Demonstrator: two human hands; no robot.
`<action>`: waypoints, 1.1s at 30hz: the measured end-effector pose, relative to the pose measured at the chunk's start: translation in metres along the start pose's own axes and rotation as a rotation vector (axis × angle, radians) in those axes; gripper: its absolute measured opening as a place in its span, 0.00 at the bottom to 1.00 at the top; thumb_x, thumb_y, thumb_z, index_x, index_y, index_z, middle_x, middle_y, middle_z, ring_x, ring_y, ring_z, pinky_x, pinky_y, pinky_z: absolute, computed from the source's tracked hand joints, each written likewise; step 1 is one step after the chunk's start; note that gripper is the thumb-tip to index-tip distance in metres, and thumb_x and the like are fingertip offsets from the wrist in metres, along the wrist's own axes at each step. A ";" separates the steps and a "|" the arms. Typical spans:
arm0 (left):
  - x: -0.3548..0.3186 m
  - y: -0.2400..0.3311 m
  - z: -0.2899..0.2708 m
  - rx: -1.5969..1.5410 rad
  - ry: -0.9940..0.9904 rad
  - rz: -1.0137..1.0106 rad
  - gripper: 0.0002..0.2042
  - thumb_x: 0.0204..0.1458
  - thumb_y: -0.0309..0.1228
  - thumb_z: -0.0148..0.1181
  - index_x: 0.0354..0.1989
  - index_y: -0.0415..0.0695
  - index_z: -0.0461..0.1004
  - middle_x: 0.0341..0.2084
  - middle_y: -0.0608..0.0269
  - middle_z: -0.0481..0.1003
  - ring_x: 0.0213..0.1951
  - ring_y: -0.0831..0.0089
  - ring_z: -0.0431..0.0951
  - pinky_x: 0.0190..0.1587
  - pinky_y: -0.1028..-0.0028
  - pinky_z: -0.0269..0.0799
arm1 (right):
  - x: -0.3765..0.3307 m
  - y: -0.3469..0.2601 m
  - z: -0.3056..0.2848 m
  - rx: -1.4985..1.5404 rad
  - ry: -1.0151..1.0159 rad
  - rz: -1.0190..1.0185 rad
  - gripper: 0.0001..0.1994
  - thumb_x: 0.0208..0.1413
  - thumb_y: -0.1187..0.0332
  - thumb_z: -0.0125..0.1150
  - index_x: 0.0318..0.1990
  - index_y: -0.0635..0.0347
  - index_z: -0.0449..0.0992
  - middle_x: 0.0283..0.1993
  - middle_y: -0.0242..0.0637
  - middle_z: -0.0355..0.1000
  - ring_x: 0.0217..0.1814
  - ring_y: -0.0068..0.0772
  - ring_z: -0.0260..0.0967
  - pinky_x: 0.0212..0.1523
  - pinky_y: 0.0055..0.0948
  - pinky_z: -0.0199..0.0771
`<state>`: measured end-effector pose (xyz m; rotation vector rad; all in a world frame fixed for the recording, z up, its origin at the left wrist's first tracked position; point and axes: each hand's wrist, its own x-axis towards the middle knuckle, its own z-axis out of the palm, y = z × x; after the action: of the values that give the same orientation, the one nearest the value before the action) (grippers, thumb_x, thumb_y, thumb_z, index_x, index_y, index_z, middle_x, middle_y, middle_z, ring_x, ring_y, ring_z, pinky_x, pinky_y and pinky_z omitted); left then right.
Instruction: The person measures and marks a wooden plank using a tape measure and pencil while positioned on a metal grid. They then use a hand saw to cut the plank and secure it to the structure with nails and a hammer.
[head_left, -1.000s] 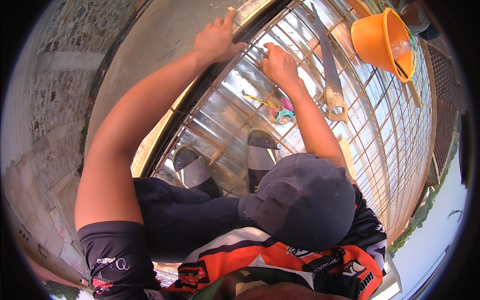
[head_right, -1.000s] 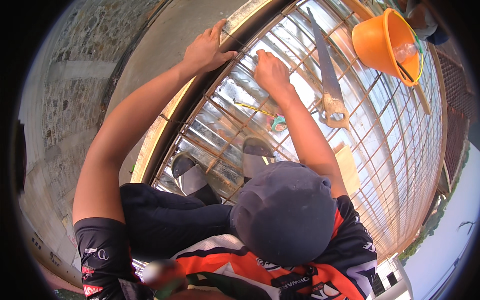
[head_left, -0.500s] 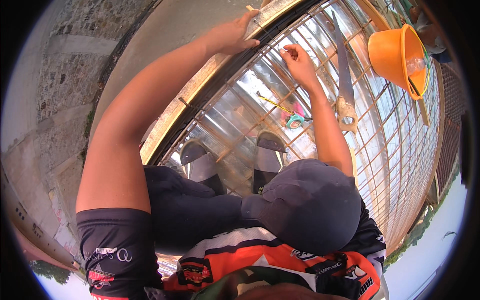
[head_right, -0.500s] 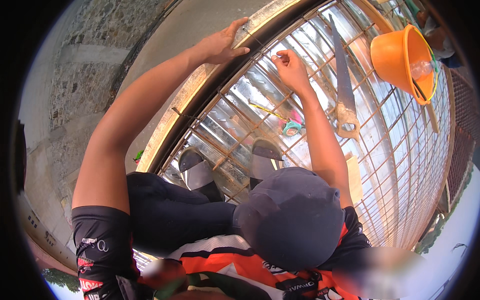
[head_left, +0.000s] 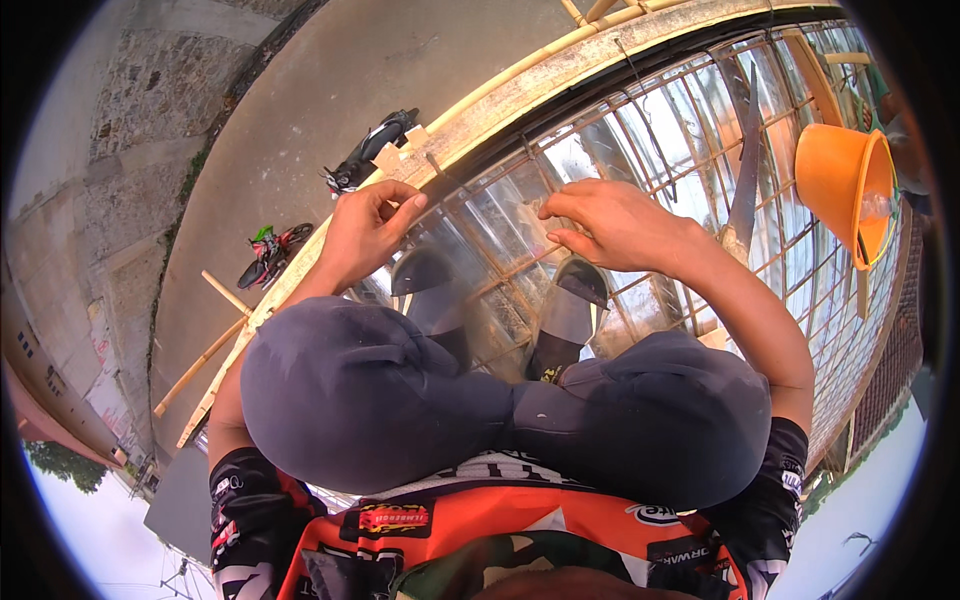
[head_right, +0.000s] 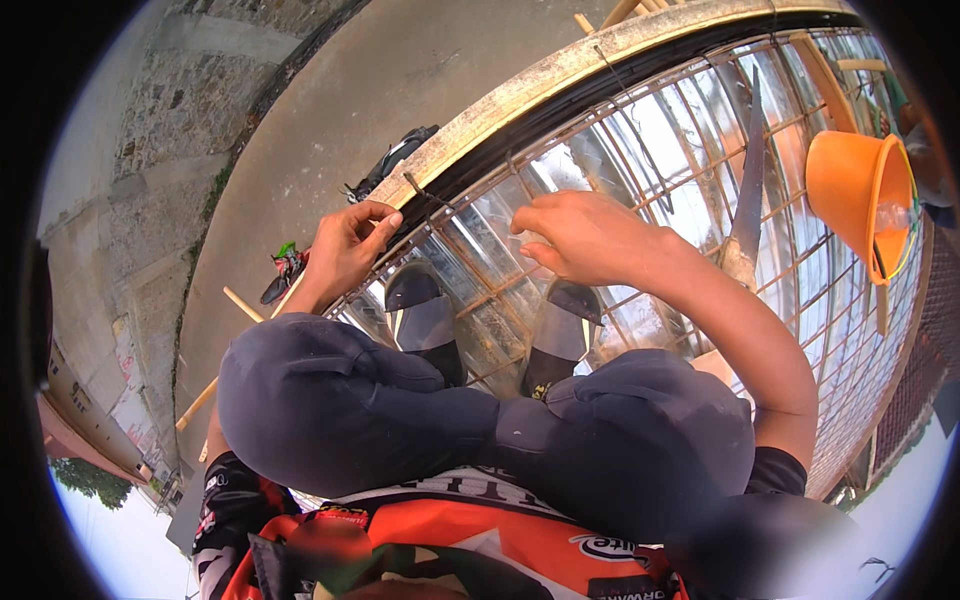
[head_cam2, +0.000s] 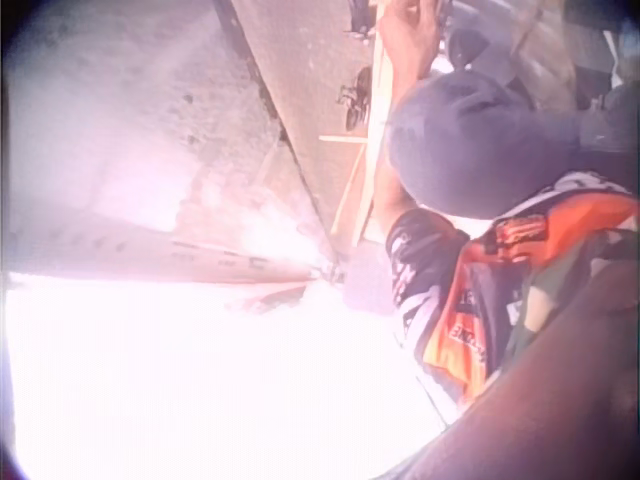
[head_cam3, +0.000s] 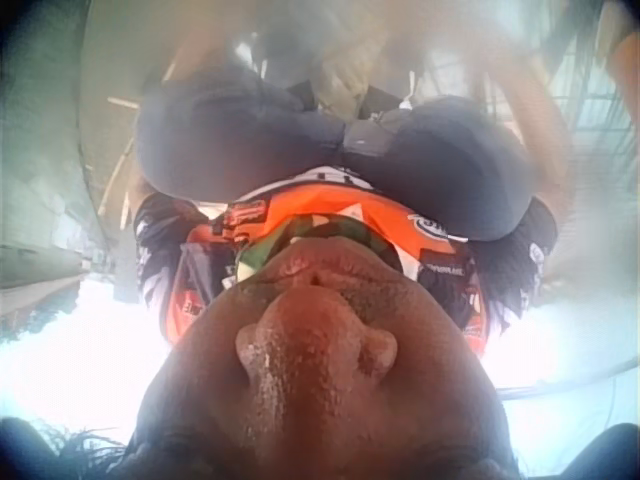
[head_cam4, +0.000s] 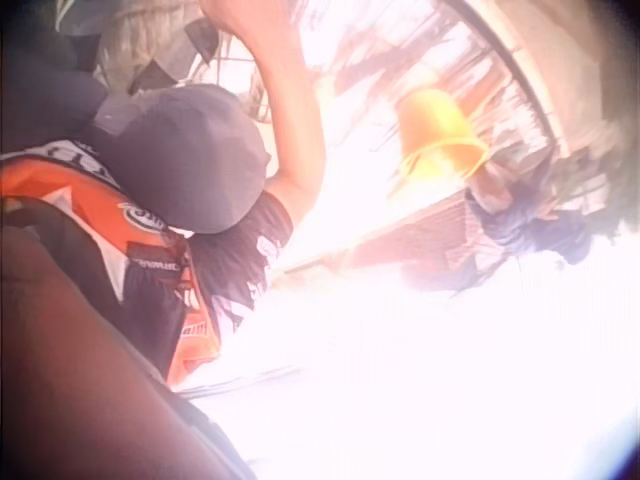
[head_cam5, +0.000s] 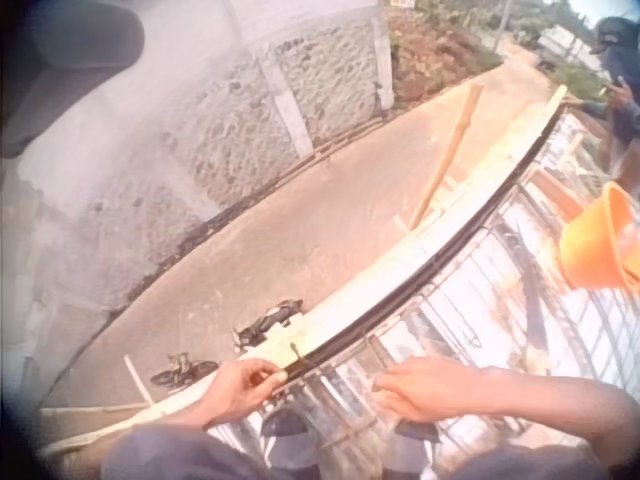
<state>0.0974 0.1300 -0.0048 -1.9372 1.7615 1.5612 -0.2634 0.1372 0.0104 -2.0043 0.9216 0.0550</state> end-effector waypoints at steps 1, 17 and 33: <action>-0.007 -0.021 0.021 -0.208 -0.035 0.008 0.19 0.70 0.40 0.65 0.62 0.41 0.81 0.31 0.60 0.85 0.28 0.80 0.80 0.34 0.73 0.74 | -0.004 -0.005 -0.014 -0.040 -0.072 0.005 0.14 0.68 0.65 0.65 0.54 0.63 0.80 0.48 0.50 0.81 0.55 0.57 0.81 0.57 0.52 0.80; 0.038 -0.035 0.117 -0.969 -0.056 -0.015 0.22 0.78 0.36 0.55 0.76 0.41 0.68 0.27 0.65 0.78 0.16 0.84 0.66 0.19 0.80 0.64 | 0.118 0.008 0.080 0.014 0.167 0.164 0.15 0.67 0.63 0.69 0.53 0.64 0.83 0.46 0.49 0.82 0.52 0.58 0.81 0.54 0.50 0.81; 0.047 -0.045 0.123 -0.611 0.237 0.065 0.15 0.73 0.37 0.65 0.58 0.40 0.84 0.24 0.69 0.76 0.18 0.83 0.71 0.21 0.76 0.67 | 0.151 0.017 0.081 0.070 0.178 0.284 0.09 0.61 0.67 0.69 0.44 0.60 0.88 0.42 0.54 0.85 0.47 0.59 0.84 0.51 0.53 0.84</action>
<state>0.0500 0.1929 -0.1195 -2.4298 1.5493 2.1667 -0.1414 0.1039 -0.1058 -1.8224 1.3006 0.0020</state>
